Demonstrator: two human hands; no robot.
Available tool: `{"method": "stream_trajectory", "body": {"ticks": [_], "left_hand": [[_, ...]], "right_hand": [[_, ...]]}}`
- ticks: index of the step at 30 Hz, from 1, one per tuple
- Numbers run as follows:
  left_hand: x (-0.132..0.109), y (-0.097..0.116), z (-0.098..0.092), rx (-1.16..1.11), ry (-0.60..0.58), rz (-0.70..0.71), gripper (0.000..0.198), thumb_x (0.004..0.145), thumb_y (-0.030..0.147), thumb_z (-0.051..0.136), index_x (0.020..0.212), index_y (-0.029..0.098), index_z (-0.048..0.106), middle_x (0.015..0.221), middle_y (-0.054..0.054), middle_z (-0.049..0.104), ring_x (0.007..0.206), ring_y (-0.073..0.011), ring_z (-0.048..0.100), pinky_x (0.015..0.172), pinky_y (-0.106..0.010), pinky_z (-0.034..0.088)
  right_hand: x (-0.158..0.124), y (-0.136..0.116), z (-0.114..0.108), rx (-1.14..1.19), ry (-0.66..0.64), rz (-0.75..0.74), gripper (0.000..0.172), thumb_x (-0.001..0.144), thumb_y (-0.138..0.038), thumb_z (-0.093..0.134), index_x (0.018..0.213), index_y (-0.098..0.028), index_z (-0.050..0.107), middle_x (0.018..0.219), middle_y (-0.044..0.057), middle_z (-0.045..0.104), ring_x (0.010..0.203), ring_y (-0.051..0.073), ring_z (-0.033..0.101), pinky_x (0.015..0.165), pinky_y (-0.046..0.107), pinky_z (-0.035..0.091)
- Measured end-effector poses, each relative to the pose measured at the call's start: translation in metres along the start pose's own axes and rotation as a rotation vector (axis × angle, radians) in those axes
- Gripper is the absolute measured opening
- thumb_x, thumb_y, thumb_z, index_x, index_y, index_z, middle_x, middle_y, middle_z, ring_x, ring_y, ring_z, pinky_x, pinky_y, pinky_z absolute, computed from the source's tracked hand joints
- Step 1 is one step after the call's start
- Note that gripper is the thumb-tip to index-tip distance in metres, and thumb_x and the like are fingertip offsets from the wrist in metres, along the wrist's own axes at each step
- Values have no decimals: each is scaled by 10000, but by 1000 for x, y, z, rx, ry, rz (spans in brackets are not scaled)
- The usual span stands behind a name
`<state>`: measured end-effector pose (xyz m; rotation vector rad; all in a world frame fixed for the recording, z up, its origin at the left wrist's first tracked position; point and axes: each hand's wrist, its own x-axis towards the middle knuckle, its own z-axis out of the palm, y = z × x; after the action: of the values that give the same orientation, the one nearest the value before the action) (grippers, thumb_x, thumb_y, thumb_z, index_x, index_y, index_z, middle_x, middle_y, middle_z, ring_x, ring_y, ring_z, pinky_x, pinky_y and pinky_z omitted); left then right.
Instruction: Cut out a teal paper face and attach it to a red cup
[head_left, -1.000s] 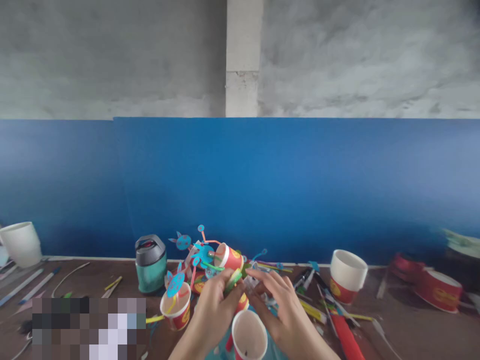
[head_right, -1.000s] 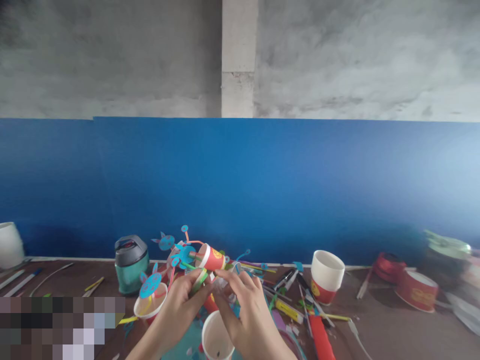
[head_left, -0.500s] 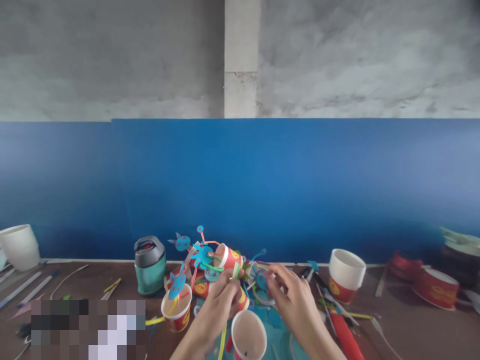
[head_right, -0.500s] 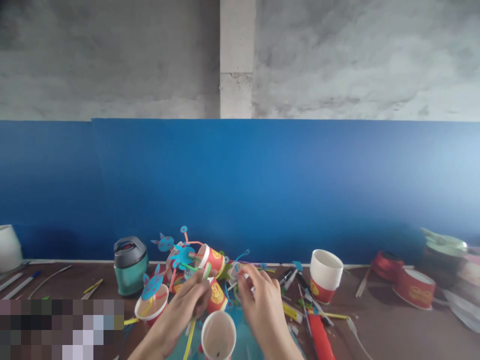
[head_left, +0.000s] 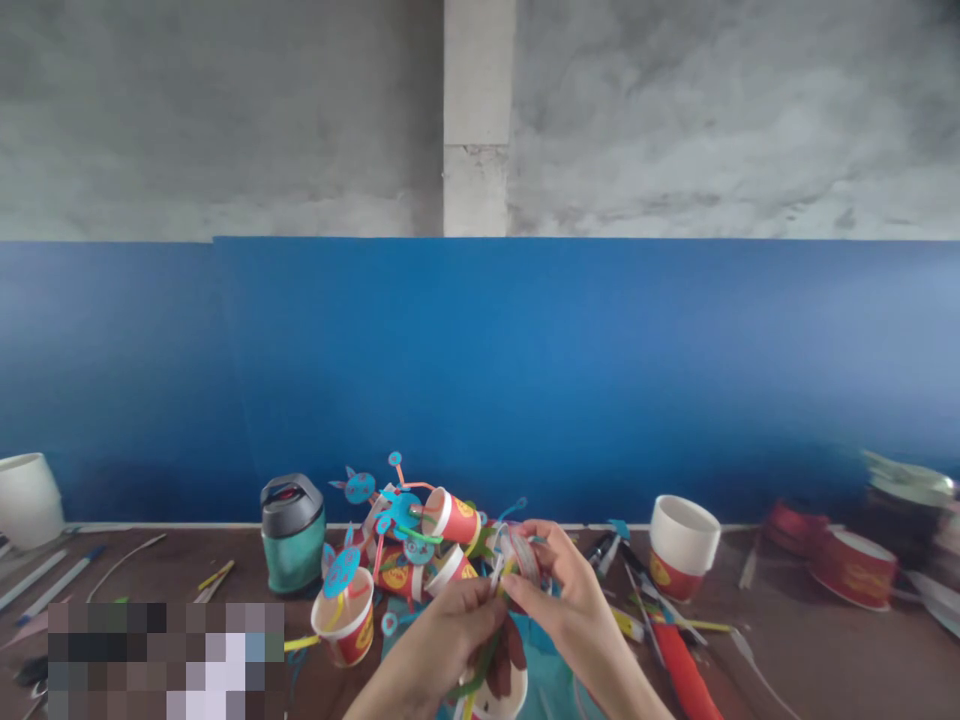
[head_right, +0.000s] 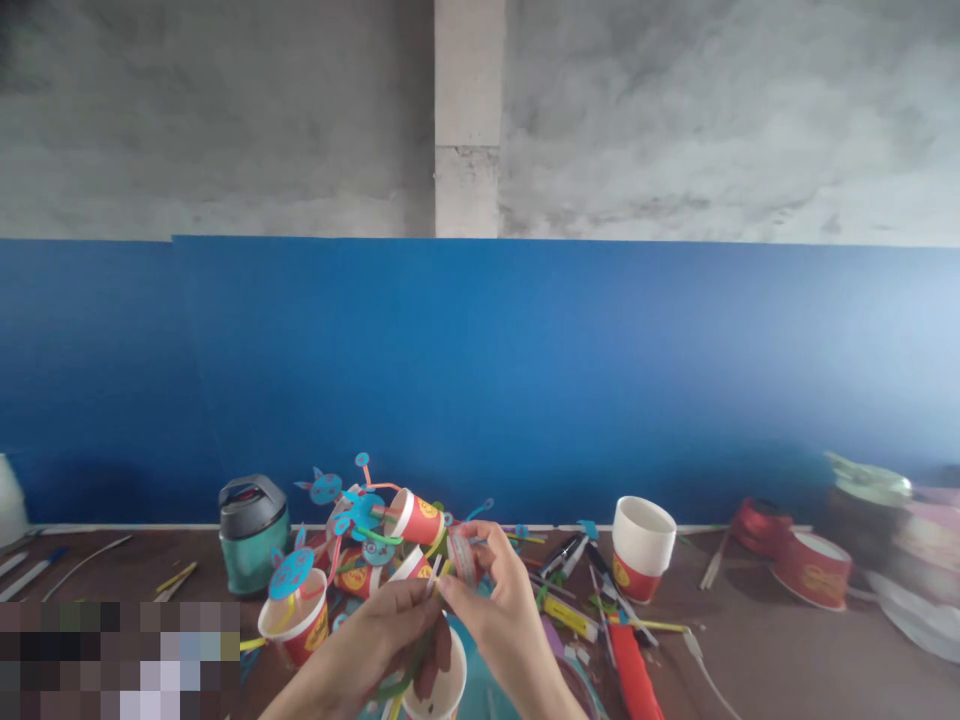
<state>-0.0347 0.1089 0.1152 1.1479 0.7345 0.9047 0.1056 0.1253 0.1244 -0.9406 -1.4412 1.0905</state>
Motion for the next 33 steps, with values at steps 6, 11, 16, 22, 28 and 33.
{"method": "stream_trajectory", "body": {"ticks": [6,11,16,22,28,33], "left_hand": [[-8,7,-1,-40,-83,-74,369,762,474,589,857,117,588,618,-69,667,403,-110,542,439,-216,351],[-6,2,-5,-40,-123,-87,423,752,505,592,886,104,600,599,-72,662,382,-112,537,396,-202,314],[-6,3,-3,-55,-117,-89,450,734,512,610,899,94,596,622,-91,672,430,-137,587,428,-214,380],[-9,4,-2,-93,-112,-107,404,746,472,611,913,105,585,636,-85,677,438,-138,600,450,-223,409],[-7,4,1,-54,-112,-90,444,770,521,557,916,102,581,545,-58,647,335,-103,515,355,-191,288],[-5,1,2,-58,-104,-83,469,757,542,562,945,112,552,517,-39,634,313,-98,491,343,-192,261]], "right_hand": [[-2,0,0,-6,-14,5,343,690,-237,653,1001,-214,509,775,3,631,686,163,566,584,255,471],[-2,-1,2,1,-25,11,341,677,-226,655,985,-213,511,736,-13,624,652,150,562,563,233,448],[-2,-1,2,35,-11,33,344,674,-253,666,980,-213,514,712,-18,623,610,140,549,522,220,434],[-1,-1,2,3,57,0,352,669,-282,676,979,-208,527,681,-16,626,607,160,562,530,247,435],[-1,-2,2,-53,25,-18,321,678,-217,638,978,-207,524,732,-7,645,668,174,595,593,270,470],[-2,-3,2,-113,42,-80,312,669,-172,630,963,-212,534,776,6,683,741,199,640,685,297,490]]}}
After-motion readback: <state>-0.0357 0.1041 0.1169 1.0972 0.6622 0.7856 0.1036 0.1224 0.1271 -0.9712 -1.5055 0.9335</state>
